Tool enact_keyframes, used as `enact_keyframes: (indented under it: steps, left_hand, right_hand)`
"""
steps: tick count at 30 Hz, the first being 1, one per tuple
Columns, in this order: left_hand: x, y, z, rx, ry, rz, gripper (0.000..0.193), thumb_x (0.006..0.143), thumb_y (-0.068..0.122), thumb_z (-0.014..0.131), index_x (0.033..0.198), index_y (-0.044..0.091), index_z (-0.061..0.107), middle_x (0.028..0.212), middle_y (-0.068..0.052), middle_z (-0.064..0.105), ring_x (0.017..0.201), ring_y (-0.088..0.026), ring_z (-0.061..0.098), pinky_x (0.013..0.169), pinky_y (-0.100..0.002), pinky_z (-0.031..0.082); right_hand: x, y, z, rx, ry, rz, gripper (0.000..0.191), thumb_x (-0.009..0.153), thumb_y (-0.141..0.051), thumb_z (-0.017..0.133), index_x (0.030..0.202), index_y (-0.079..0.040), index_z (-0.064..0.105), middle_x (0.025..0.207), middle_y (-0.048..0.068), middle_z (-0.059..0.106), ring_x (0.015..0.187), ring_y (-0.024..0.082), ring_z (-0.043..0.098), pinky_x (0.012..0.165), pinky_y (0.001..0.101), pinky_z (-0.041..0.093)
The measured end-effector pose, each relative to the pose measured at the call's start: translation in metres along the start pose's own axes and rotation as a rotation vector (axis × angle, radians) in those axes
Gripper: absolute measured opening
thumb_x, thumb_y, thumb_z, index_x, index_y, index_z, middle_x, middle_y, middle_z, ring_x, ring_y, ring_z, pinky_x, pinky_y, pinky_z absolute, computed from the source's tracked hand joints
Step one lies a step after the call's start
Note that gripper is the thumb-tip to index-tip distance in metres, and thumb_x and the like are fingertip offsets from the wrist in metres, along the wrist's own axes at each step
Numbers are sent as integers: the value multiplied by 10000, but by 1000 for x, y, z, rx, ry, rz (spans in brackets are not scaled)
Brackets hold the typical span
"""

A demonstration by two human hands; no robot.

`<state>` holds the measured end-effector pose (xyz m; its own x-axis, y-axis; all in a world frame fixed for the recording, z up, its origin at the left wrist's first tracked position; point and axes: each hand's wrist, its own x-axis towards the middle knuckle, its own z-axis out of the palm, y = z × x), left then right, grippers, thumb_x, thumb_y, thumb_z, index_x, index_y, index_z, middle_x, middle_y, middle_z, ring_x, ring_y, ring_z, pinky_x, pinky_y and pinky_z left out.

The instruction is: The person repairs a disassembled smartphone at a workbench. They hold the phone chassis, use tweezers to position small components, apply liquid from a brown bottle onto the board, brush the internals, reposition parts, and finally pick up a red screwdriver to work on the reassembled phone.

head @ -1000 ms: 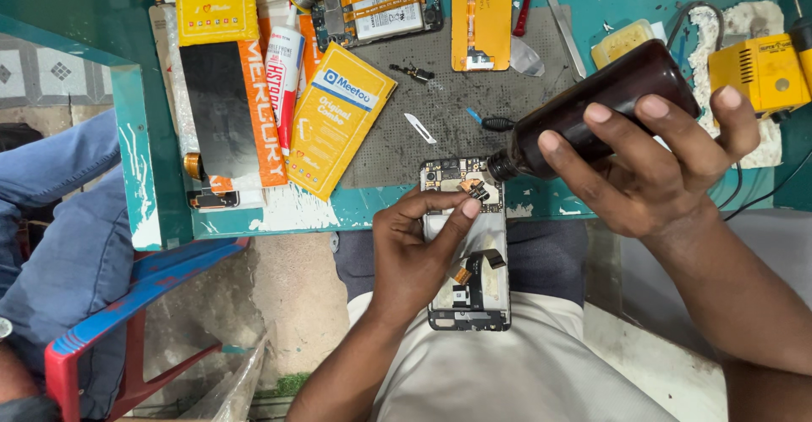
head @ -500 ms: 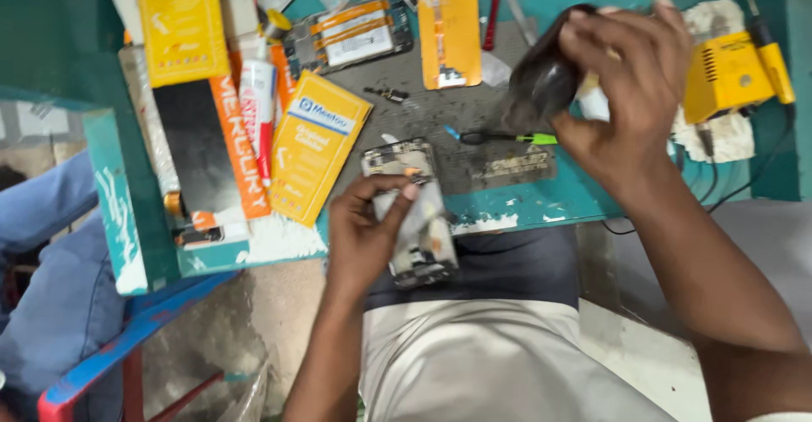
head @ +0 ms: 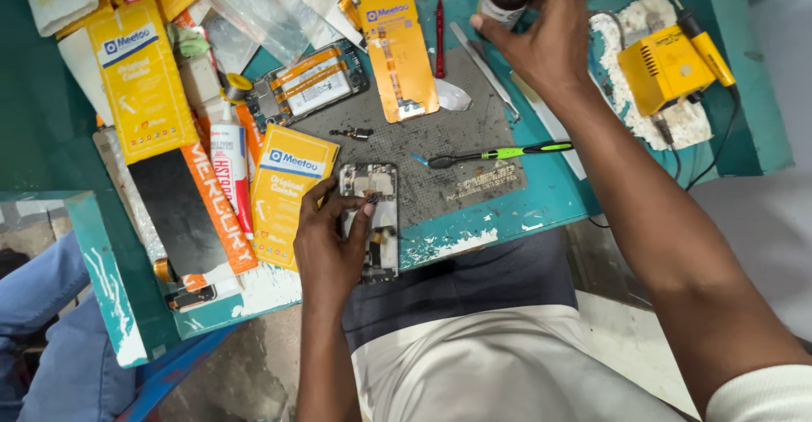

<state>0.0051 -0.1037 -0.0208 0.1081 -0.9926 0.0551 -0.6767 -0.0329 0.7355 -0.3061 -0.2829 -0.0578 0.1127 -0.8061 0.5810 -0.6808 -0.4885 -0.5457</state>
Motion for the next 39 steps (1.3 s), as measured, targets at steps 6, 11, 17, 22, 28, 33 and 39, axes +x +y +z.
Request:
enact_keyframes:
  steps: [6, 11, 17, 22, 28, 33, 39]
  left_hand:
    - [-10, -5, -6, -6, 104, 74, 124, 897, 111, 775, 991, 30, 776, 1277, -230, 682, 1177, -359, 651, 990, -433, 491]
    - [-32, -1, -9, -253, 277, 19, 101, 939, -4, 743, 1019, -55, 709, 1108, -191, 759, 1077, -291, 734, 1013, -388, 542]
    - [-76, -6, -4, -971, 261, -9, 103, 1001, -91, 678, 1022, -42, 590, 1020, -221, 725, 928, -249, 734, 915, -383, 599]
    - [-95, -9, 12, -1128, 242, -96, 79, 993, -106, 612, 1056, -61, 594, 987, -202, 704, 852, -211, 692, 786, -349, 562]
    - [-111, -8, 11, -1094, 265, -208, 109, 998, -99, 606, 1103, -74, 623, 1020, -192, 706, 894, -209, 689, 766, -344, 556]
    - [-119, -12, 10, -1074, 304, -279, 167, 1004, -63, 637, 1169, -89, 645, 1023, -194, 729, 881, -192, 698, 745, -324, 550]
    - [-124, -14, 12, -1156, 286, -307, 210, 1001, -40, 670, 1202, -99, 670, 1037, -192, 741, 884, -188, 690, 755, -319, 549]
  right_hand:
    - [-62, -65, -33, -117, 77, -49, 413, 1049, -98, 873, 1316, -43, 562, 1262, 163, 674, 1195, 342, 647, 1046, 413, 512]
    - [-137, -78, -73, -107, 80, 149, 162, 987, -41, 791, 1128, -34, 710, 1171, 92, 720, 1057, 277, 679, 932, 373, 516]
    - [-168, -20, -145, -752, 213, 368, 106, 1022, -117, 849, 1107, -120, 785, 945, 59, 580, 996, 287, 534, 927, 473, 379]
    - [-158, 1, -179, -943, -9, 118, 247, 910, -125, 793, 1156, -141, 781, 1049, 48, 597, 1074, 262, 505, 976, 418, 356]
    - [-146, 6, -194, -1002, -178, 65, 184, 925, -252, 772, 1059, -128, 794, 952, 37, 591, 1022, 250, 496, 977, 421, 346]
    - [-150, 17, -189, -1073, -225, 63, 153, 980, -251, 730, 1018, -110, 777, 938, 40, 632, 948, 228, 491, 959, 405, 340]
    - [-158, 22, -183, -989, -169, 106, 179, 964, -221, 703, 1081, -118, 791, 955, 34, 638, 966, 223, 495, 973, 407, 338]
